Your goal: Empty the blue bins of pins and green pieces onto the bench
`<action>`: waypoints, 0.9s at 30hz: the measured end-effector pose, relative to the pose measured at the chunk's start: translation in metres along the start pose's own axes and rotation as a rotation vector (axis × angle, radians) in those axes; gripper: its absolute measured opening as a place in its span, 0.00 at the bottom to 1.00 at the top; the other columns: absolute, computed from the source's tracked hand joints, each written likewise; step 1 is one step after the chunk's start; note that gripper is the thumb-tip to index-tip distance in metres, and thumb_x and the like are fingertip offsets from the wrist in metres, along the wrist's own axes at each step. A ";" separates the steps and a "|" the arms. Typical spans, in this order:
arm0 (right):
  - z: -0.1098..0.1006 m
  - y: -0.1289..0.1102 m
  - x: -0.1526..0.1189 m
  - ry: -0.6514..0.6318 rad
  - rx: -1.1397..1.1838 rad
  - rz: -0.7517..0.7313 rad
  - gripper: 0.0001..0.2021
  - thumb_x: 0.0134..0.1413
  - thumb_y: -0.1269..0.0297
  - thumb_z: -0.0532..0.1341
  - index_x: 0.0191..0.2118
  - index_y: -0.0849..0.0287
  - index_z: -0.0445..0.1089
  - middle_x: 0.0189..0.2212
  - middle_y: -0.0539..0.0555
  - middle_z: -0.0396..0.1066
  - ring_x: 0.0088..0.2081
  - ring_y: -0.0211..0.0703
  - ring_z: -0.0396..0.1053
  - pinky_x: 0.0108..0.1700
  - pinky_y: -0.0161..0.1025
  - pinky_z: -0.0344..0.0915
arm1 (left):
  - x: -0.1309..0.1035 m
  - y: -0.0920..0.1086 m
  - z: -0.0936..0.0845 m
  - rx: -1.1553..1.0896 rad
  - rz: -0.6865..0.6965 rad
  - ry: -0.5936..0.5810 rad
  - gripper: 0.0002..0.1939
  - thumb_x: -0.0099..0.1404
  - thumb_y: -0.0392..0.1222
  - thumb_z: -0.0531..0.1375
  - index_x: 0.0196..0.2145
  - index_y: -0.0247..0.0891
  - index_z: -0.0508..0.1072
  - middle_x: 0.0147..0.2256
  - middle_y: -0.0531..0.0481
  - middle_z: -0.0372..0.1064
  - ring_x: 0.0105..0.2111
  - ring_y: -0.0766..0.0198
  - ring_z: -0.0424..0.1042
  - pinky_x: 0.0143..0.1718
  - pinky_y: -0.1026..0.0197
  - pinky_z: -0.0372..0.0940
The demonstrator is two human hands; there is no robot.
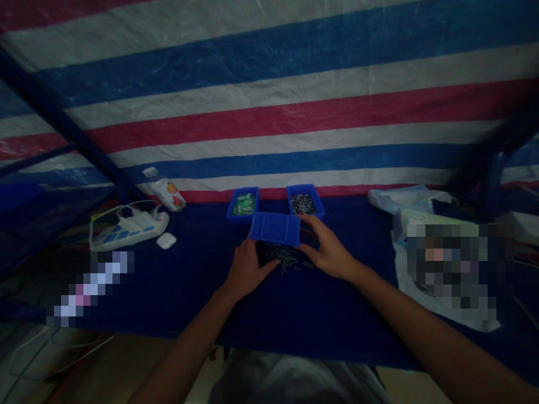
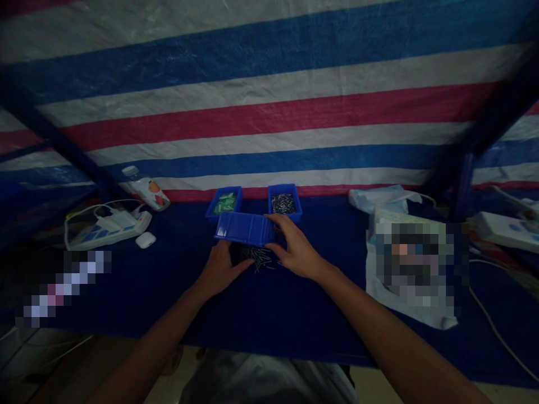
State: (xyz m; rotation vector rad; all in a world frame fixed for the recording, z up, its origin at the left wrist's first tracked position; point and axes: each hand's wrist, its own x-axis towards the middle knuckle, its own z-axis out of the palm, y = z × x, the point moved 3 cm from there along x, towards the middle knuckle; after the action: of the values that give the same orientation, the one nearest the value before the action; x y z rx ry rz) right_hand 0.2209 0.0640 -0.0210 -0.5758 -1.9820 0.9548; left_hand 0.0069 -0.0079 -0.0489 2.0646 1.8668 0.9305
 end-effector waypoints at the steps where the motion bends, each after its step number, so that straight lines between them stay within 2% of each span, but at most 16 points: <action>1: 0.000 0.000 0.000 0.027 0.013 0.014 0.29 0.60 0.61 0.64 0.65 0.51 0.59 0.63 0.61 0.63 0.64 0.55 0.63 0.65 0.61 0.65 | 0.000 0.001 -0.002 -0.014 0.003 0.000 0.39 0.63 0.51 0.66 0.65 0.41 0.54 0.57 0.36 0.68 0.57 0.43 0.70 0.56 0.36 0.65; 3: 0.000 0.001 0.000 0.085 0.059 0.073 0.32 0.58 0.58 0.65 0.66 0.49 0.58 0.65 0.60 0.61 0.65 0.56 0.62 0.64 0.62 0.66 | 0.001 0.003 -0.007 -0.006 0.025 0.038 0.44 0.64 0.49 0.65 0.68 0.39 0.46 0.61 0.32 0.63 0.59 0.43 0.68 0.58 0.37 0.64; 5: 0.001 0.002 0.002 0.147 0.140 0.156 0.35 0.56 0.56 0.67 0.68 0.48 0.56 0.65 0.61 0.61 0.64 0.58 0.64 0.61 0.61 0.68 | 0.003 0.006 -0.014 0.063 0.084 0.092 0.47 0.64 0.48 0.66 0.70 0.40 0.42 0.67 0.29 0.53 0.64 0.41 0.61 0.61 0.36 0.62; 8: 0.003 0.003 0.007 0.249 0.293 0.262 0.41 0.52 0.53 0.68 0.70 0.48 0.52 0.61 0.62 0.67 0.57 0.57 0.71 0.57 0.58 0.72 | 0.009 0.013 -0.020 0.173 0.210 0.104 0.46 0.61 0.47 0.69 0.69 0.45 0.48 0.72 0.32 0.40 0.69 0.39 0.52 0.62 0.35 0.59; 9: 0.003 0.004 0.009 0.271 0.338 0.292 0.42 0.52 0.53 0.68 0.70 0.49 0.52 0.59 0.62 0.69 0.55 0.56 0.73 0.55 0.57 0.74 | 0.012 0.015 -0.020 0.196 0.243 0.101 0.43 0.61 0.47 0.69 0.68 0.46 0.52 0.72 0.34 0.41 0.69 0.40 0.52 0.62 0.36 0.59; 11: 0.004 0.006 0.014 0.277 0.388 0.342 0.41 0.54 0.51 0.66 0.70 0.50 0.52 0.56 0.62 0.72 0.50 0.54 0.75 0.51 0.55 0.76 | 0.019 0.019 -0.023 0.229 0.274 0.134 0.31 0.63 0.46 0.69 0.61 0.47 0.65 0.70 0.39 0.50 0.67 0.43 0.56 0.62 0.39 0.60; 13: 0.001 0.007 0.018 0.281 0.296 0.351 0.34 0.58 0.48 0.61 0.68 0.52 0.58 0.52 0.62 0.75 0.47 0.53 0.77 0.45 0.54 0.78 | 0.031 0.021 -0.027 0.247 0.263 0.219 0.15 0.64 0.43 0.67 0.49 0.47 0.75 0.64 0.43 0.64 0.63 0.45 0.64 0.60 0.41 0.61; 15: -0.007 0.008 0.021 0.336 0.112 0.323 0.28 0.63 0.45 0.55 0.63 0.53 0.65 0.50 0.61 0.76 0.46 0.52 0.76 0.44 0.54 0.77 | 0.046 0.022 -0.033 0.248 0.224 0.305 0.05 0.65 0.42 0.67 0.40 0.46 0.77 0.55 0.46 0.73 0.58 0.47 0.69 0.58 0.42 0.62; 17: -0.019 0.010 0.021 0.423 -0.063 0.287 0.25 0.65 0.45 0.52 0.58 0.54 0.71 0.51 0.61 0.75 0.49 0.53 0.74 0.49 0.57 0.74 | 0.061 0.022 -0.038 0.249 0.177 0.358 0.05 0.64 0.45 0.68 0.38 0.45 0.77 0.49 0.48 0.77 0.55 0.47 0.71 0.56 0.42 0.62; 20: -0.033 0.017 0.019 0.485 -0.222 0.247 0.22 0.61 0.48 0.57 0.53 0.56 0.75 0.53 0.63 0.71 0.55 0.58 0.68 0.60 0.66 0.63 | 0.079 0.021 -0.041 0.272 0.107 0.401 0.09 0.63 0.50 0.68 0.36 0.44 0.77 0.44 0.48 0.79 0.52 0.47 0.72 0.55 0.41 0.61; 24: -0.036 0.031 0.015 0.431 -0.360 0.220 0.17 0.52 0.53 0.65 0.45 0.54 0.78 0.56 0.63 0.68 0.57 0.64 0.64 0.63 0.72 0.57 | 0.086 0.017 -0.032 0.296 0.039 0.378 0.11 0.63 0.52 0.68 0.37 0.43 0.77 0.43 0.45 0.79 0.54 0.43 0.70 0.56 0.38 0.59; 27: -0.034 0.038 0.013 0.384 -0.401 0.216 0.14 0.54 0.56 0.63 0.44 0.55 0.78 0.56 0.63 0.68 0.58 0.62 0.65 0.63 0.70 0.58 | 0.084 0.012 -0.021 0.313 0.027 0.321 0.12 0.64 0.53 0.67 0.39 0.43 0.77 0.42 0.44 0.79 0.56 0.41 0.68 0.57 0.34 0.57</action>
State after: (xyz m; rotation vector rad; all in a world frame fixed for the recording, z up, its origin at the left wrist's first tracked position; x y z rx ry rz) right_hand 0.2440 0.1097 -0.0334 -1.1267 -1.7858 0.5135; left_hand 0.0047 0.0649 0.0004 2.2246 2.2805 1.0920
